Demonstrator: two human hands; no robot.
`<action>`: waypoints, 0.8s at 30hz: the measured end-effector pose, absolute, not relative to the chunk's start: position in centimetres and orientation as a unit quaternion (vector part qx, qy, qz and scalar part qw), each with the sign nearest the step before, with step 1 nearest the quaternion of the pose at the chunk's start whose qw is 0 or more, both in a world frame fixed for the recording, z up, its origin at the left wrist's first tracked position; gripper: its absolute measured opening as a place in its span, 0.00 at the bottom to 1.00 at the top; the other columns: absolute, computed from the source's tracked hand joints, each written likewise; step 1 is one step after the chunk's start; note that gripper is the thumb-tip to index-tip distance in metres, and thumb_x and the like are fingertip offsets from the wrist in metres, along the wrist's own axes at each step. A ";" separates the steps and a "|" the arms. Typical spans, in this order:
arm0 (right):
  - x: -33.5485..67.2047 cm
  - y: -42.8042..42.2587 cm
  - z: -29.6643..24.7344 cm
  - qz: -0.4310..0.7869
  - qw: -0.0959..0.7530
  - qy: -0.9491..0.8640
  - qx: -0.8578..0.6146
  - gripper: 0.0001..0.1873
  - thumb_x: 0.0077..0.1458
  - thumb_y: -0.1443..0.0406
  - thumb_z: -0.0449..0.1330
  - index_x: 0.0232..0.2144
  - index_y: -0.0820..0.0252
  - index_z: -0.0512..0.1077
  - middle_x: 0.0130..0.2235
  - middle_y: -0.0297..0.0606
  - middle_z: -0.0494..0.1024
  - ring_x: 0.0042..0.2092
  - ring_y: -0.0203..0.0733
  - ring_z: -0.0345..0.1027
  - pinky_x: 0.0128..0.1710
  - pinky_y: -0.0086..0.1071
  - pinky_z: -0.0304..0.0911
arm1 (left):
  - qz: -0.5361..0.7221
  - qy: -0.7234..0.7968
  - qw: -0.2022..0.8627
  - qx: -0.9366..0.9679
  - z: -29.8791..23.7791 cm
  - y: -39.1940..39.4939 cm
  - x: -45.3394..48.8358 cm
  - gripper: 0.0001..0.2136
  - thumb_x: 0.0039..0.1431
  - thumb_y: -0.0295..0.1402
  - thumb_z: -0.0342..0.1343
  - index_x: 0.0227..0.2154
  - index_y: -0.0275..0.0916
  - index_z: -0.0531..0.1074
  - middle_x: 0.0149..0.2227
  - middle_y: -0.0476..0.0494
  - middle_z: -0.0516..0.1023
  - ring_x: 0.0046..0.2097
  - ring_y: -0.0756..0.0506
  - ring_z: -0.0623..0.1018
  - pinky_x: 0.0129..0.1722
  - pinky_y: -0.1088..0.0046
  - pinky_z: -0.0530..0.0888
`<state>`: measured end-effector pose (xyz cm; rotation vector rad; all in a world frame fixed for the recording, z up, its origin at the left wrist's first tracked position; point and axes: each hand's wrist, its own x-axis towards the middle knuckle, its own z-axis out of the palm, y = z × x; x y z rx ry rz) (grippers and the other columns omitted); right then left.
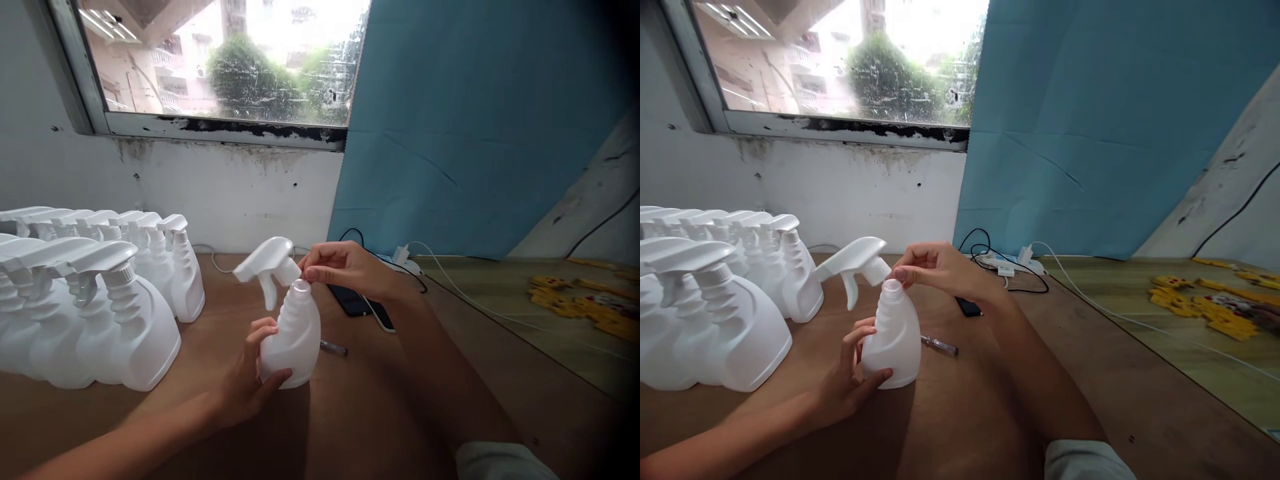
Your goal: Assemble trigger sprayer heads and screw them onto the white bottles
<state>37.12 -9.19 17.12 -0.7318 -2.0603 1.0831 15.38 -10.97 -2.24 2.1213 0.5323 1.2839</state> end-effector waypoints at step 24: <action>34.3 -9.3 11.8 0.592 0.480 -0.627 -0.162 0.19 0.50 0.59 0.66 0.44 0.56 0.68 0.35 0.39 0.77 0.35 0.40 0.72 0.34 0.33 0.68 | 0.487 0.203 0.307 0.792 -1.4 -11.3 15.5 0.22 0.58 0.34 0.55 0.49 0.46 0.48 0.53 0.36 0.56 0.50 0.42 0.67 0.48 0.59 0.67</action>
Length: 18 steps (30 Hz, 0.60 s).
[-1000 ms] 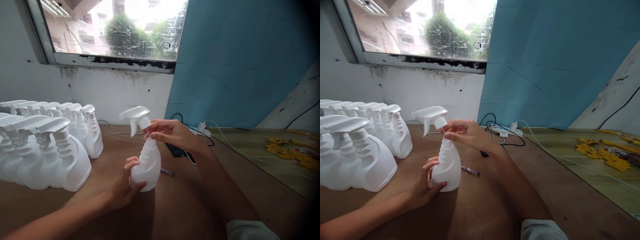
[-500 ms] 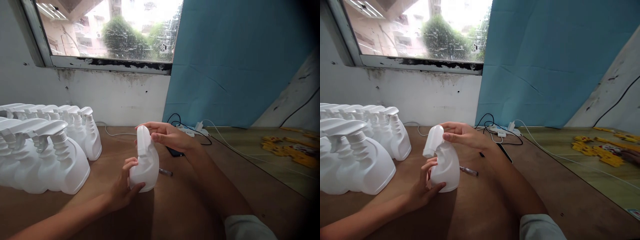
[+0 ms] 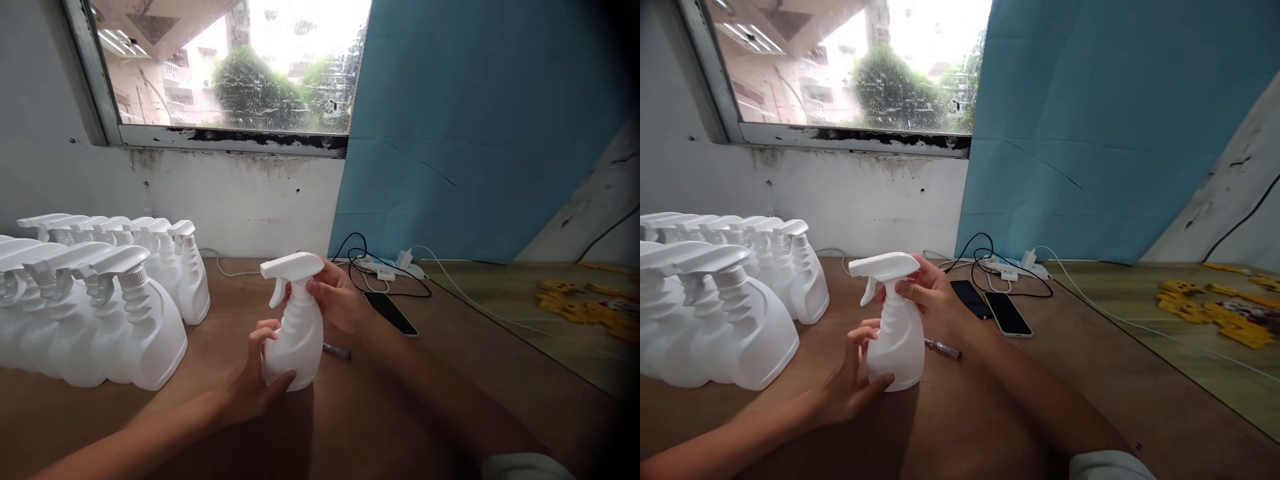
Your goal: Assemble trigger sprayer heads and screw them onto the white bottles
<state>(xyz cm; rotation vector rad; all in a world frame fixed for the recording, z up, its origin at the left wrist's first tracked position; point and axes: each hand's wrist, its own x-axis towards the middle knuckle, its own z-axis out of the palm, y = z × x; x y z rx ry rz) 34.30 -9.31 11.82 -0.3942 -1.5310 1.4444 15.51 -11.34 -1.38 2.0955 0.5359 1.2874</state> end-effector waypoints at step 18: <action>33.3 -9.5 10.1 0.614 0.490 -0.607 -0.121 0.18 0.52 0.61 0.64 0.44 0.61 0.67 0.37 0.41 0.75 0.36 0.39 0.72 0.32 0.31 0.70 | 0.563 0.288 0.230 0.739 15.3 -10.8 16.0 0.10 0.53 0.38 0.62 0.34 0.37 0.76 0.26 0.49 0.75 0.27 0.50 0.74 0.30 0.72 0.73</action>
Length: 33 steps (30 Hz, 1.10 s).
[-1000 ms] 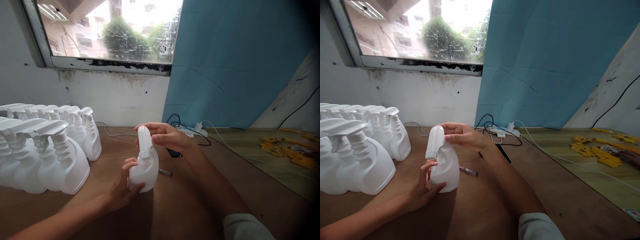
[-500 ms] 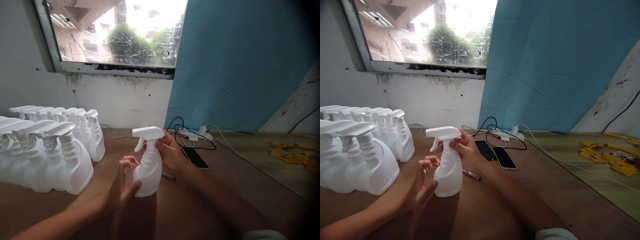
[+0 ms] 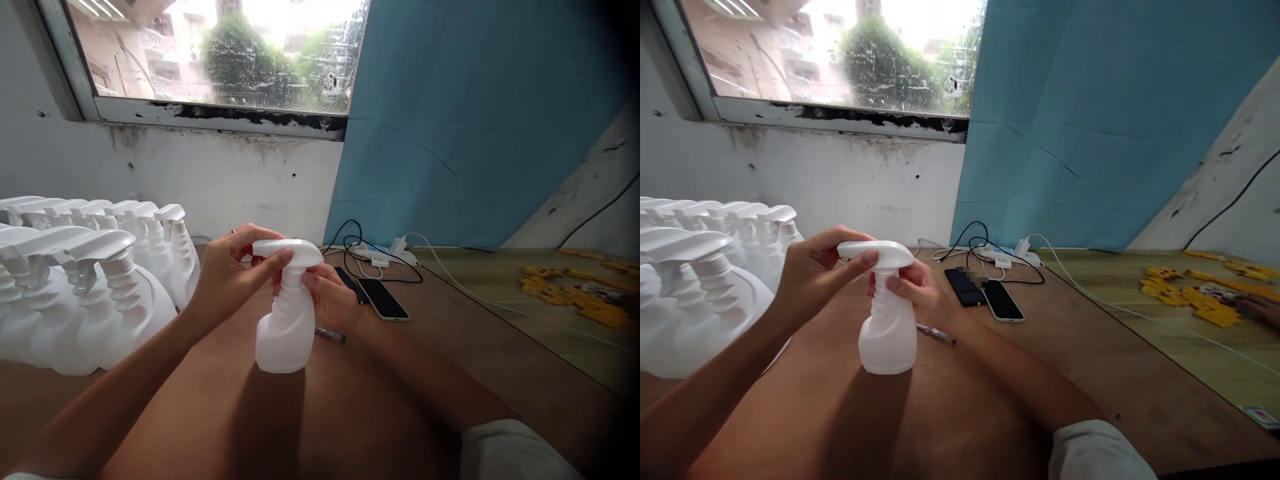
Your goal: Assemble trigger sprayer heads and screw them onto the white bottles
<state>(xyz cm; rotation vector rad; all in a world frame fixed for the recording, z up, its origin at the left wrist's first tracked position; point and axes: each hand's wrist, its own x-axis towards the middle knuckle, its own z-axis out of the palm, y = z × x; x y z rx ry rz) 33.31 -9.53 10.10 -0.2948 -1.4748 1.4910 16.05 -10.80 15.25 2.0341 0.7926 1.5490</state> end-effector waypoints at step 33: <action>33.2 -9.6 10.0 0.631 0.464 -0.611 -0.113 0.20 0.50 0.61 0.64 0.44 0.64 0.67 0.35 0.41 0.76 0.32 0.38 0.70 0.30 0.30 0.68 | 0.518 0.300 0.226 0.768 15.6 -11.1 15.4 0.09 0.52 0.39 0.62 0.32 0.39 0.76 0.25 0.48 0.74 0.26 0.52 0.70 0.24 0.75 0.66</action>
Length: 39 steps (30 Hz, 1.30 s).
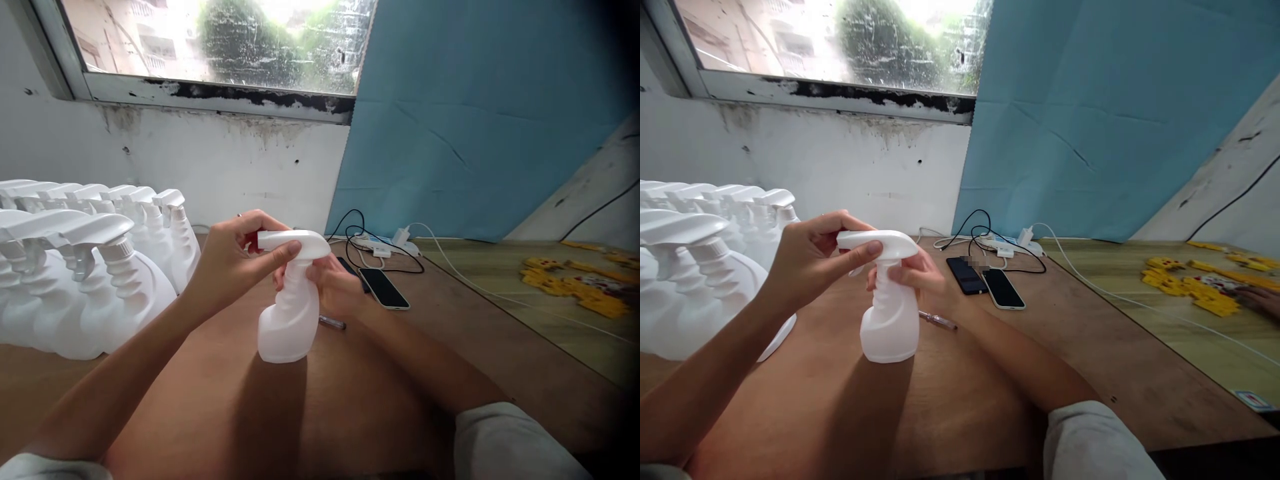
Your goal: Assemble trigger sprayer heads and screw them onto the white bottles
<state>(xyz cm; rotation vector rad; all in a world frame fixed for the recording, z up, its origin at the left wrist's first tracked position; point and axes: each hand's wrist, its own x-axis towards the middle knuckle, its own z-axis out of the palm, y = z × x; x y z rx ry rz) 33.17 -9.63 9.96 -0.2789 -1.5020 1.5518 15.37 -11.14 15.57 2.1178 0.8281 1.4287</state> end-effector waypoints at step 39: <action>32.9 -9.1 8.7 0.614 0.460 -0.636 -0.088 0.19 0.54 0.52 0.61 0.37 0.63 0.68 0.30 0.37 0.69 0.30 0.36 0.67 0.32 0.33 0.66 | 0.517 0.296 0.211 0.775 15.2 -11.3 15.8 0.08 0.53 0.39 0.62 0.32 0.41 0.75 0.25 0.48 0.74 0.26 0.51 0.70 0.26 0.73 0.67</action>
